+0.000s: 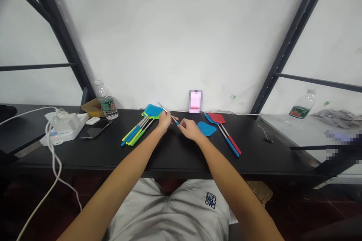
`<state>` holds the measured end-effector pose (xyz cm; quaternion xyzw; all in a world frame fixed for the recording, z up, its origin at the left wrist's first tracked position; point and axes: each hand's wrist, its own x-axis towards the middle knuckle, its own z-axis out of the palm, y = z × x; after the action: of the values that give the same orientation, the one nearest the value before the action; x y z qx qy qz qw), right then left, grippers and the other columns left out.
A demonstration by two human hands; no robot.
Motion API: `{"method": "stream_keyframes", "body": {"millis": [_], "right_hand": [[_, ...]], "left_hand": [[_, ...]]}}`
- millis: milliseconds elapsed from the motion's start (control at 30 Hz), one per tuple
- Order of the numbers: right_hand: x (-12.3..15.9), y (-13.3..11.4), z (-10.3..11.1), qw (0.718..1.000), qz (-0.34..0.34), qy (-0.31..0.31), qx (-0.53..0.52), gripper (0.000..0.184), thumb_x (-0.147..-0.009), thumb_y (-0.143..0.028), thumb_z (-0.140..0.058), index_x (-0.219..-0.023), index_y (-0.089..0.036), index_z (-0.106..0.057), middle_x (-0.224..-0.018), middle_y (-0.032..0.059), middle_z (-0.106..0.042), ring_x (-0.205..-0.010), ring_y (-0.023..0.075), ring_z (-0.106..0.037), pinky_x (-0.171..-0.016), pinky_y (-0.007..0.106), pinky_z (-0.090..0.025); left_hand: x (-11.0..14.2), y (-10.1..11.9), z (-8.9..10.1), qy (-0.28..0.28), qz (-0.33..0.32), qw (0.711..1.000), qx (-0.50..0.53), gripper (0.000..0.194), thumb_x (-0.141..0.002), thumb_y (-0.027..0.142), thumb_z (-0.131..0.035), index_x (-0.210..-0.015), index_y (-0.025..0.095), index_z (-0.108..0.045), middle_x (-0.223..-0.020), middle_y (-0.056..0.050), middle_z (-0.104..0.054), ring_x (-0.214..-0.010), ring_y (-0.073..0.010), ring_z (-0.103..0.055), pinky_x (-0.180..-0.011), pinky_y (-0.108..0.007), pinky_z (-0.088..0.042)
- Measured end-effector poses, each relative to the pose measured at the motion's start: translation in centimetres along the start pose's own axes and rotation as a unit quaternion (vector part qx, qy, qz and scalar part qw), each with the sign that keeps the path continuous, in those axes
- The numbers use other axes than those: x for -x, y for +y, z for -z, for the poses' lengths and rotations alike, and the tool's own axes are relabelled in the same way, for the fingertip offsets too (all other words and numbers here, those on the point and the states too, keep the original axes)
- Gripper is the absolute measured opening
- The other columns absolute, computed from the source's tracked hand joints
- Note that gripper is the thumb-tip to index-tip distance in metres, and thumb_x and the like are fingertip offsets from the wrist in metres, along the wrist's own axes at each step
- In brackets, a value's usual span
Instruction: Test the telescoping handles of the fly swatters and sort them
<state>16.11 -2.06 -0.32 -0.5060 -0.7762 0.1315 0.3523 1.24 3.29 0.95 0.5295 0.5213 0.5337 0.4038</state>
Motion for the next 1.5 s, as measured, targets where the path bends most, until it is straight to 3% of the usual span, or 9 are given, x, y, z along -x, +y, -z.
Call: {"method": "stream_keyframes", "body": {"millis": [167,300,633,867,1033,1133,1300,1367,1500], "right_hand": [[-0.1,0.2,0.0,0.999,-0.004,0.033,0.020,0.018,-0.088,-0.032,-0.054,-0.075,-0.020,-0.056,-0.072,0.0011,-0.065,-0.064,0.0139,-0.056,-0.060,0.024,-0.039],[-0.2,0.5,0.0,0.998,-0.010,0.066,0.021,0.014,-0.087,-0.030,-0.055,-0.077,-0.020,-0.056,-0.074,0.0012,-0.066,-0.066,0.0142,-0.057,-0.062,0.024,-0.039],[-0.5,0.4,0.2,0.992,0.006,0.122,0.006,0.011,-0.085,-0.027,-0.054,-0.079,-0.020,-0.060,-0.072,0.0015,-0.066,-0.065,0.0155,-0.059,-0.063,0.026,-0.042],[-0.4,-0.1,0.6,0.986,0.011,0.161,-0.029,0.012,-0.083,-0.029,-0.054,-0.075,-0.020,-0.055,-0.069,0.0008,-0.064,-0.061,0.0151,-0.057,-0.060,0.026,-0.041],[-0.3,-0.1,0.6,0.985,0.005,0.169,-0.034,0.015,-0.084,-0.032,-0.053,-0.075,-0.020,-0.057,-0.068,0.0004,-0.063,-0.060,0.0149,-0.057,-0.060,0.026,-0.041],[-0.4,0.0,0.7,0.986,-0.007,0.162,-0.040,0.017,-0.083,-0.036,-0.055,-0.079,-0.020,-0.059,-0.070,0.0008,-0.065,-0.063,0.0157,-0.059,-0.062,0.026,-0.044],[-0.9,1.1,1.8,0.977,-0.109,0.174,0.065,0.026,-0.086,-0.041,-0.051,-0.083,-0.018,-0.062,-0.084,0.0074,-0.068,-0.082,0.0209,-0.063,-0.077,0.030,-0.046],[-0.9,1.9,2.6,0.962,-0.182,0.147,0.142,0.032,-0.086,-0.046,-0.053,-0.091,-0.016,-0.064,-0.096,0.0133,-0.067,-0.097,0.0259,-0.061,-0.086,0.034,-0.044],[-0.5,3.0,4.3,0.926,-0.304,0.050,0.219,0.065,-0.081,-0.064,-0.054,-0.116,-0.010,-0.060,-0.122,0.0237,-0.056,-0.118,0.0363,-0.051,-0.095,0.045,-0.040]], "left_hand": [[0.5,-0.3,-0.5,-0.056,-0.021,0.997,-0.057,0.020,-0.092,0.030,-0.048,-0.078,0.016,-0.054,-0.073,-0.007,-0.069,-0.056,-0.0138,-0.063,-0.048,-0.022,-0.045],[1.0,-0.1,-0.7,-0.109,-0.051,0.992,-0.040,0.024,-0.088,0.032,-0.052,-0.071,0.015,-0.057,-0.067,-0.004,-0.064,-0.057,-0.0129,-0.061,-0.046,-0.020,-0.043],[2.1,0.9,-0.4,-0.170,-0.125,0.977,0.007,0.026,-0.079,0.039,-0.061,-0.074,0.014,-0.064,-0.062,0.000,-0.057,-0.060,-0.0114,-0.055,-0.049,-0.019,-0.040],[2.1,0.7,-0.7,-0.151,-0.226,0.962,-0.039,0.027,-0.083,0.039,-0.057,-0.079,0.015,-0.068,-0.067,-0.001,-0.063,-0.067,-0.0131,-0.057,-0.063,-0.023,-0.046],[2.0,0.5,-0.9,-0.145,-0.252,0.955,-0.055,0.020,-0.083,0.033,-0.057,-0.087,0.016,-0.068,-0.083,-0.003,-0.070,-0.078,-0.0153,-0.063,-0.075,-0.025,-0.048],[1.9,0.6,-0.8,-0.120,-0.255,0.956,-0.083,0.017,-0.084,0.030,-0.056,-0.079,0.016,-0.064,-0.079,-0.003,-0.069,-0.076,-0.0151,-0.062,-0.074,-0.026,-0.047],[1.5,0.5,-0.3,-0.077,-0.232,0.965,-0.096,0.016,-0.092,0.026,-0.045,-0.081,0.019,-0.053,-0.080,-0.002,-0.069,-0.073,-0.0133,-0.063,-0.072,-0.025,-0.047],[1.4,0.4,0.0,-0.063,-0.247,0.957,-0.141,0.016,-0.094,0.026,-0.041,-0.084,0.020,-0.051,-0.078,-0.002,-0.068,-0.071,-0.0137,-0.062,-0.071,-0.026,-0.045],[1.7,0.6,0.4,-0.026,-0.293,0.917,-0.270,0.015,-0.095,0.024,-0.041,-0.091,0.020,-0.055,-0.082,-0.005,-0.066,-0.077,-0.0174,-0.061,-0.074,-0.029,-0.044]]}}
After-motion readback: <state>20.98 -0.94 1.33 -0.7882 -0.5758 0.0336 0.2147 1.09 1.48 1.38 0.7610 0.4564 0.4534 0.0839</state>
